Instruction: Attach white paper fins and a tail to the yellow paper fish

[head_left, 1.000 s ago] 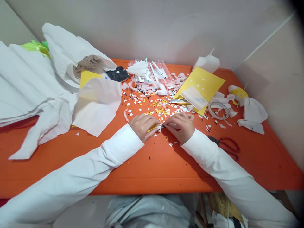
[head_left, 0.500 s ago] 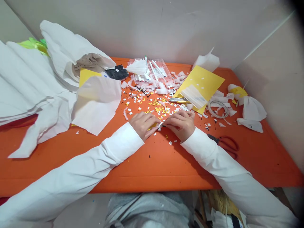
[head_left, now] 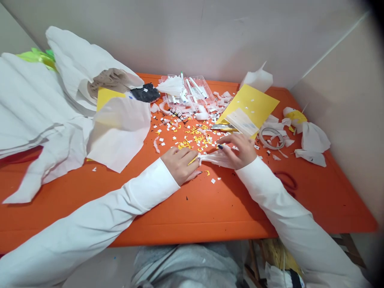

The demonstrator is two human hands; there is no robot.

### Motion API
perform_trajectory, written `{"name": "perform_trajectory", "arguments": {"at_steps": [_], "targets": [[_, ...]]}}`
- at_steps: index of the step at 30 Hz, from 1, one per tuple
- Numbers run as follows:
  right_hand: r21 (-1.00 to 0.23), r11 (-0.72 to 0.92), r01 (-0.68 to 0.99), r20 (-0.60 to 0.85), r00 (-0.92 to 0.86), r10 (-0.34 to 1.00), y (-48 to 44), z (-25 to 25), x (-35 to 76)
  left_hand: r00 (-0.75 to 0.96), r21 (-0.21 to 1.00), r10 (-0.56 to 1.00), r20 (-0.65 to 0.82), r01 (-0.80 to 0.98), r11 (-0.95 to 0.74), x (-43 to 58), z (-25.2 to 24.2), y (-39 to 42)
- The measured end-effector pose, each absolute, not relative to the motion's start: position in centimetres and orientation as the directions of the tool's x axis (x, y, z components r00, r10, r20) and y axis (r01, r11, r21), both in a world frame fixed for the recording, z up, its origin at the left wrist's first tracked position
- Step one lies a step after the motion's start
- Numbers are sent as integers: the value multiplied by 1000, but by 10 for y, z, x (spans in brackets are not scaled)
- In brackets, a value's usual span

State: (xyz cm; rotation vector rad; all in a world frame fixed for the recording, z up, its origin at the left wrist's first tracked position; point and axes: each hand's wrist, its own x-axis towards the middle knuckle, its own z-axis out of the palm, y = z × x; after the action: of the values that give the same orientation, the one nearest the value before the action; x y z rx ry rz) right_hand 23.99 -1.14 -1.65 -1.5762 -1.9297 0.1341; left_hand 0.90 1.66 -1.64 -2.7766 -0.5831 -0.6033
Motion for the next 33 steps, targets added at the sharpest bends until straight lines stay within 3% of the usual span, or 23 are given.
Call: {"name": "perform_trajectory", "arguments": {"at_steps": [5, 10, 15, 23, 29, 33], "targets": [[-620, 113, 777, 340, 136, 930, -4, -11, 279, 793, -114, 336, 508, 448, -886, 8, -23, 19], [-700, 132, 702, 250, 67, 966, -4, -12, 281, 760, -56, 364, 538, 463, -884, 6, -30, 23], [-653, 180, 735, 235, -29, 972, -9, -13, 266, 739, -46, 427, 521, 523, -851, 7, -27, 20], [-597, 181, 782, 246, -36, 969, -9, -13, 266, 757, -101, 353, 549, 479, -872, 7, -31, 24], [-680, 228, 697, 226, -96, 969, -9, -11, 265, 710, 123, 542, 449, 552, -825, 8, -27, 21], [-593, 307, 744, 222, -215, 951, -18, -6, 251, 659, 250, 673, 336, 627, -738, 10, -12, 16]]}}
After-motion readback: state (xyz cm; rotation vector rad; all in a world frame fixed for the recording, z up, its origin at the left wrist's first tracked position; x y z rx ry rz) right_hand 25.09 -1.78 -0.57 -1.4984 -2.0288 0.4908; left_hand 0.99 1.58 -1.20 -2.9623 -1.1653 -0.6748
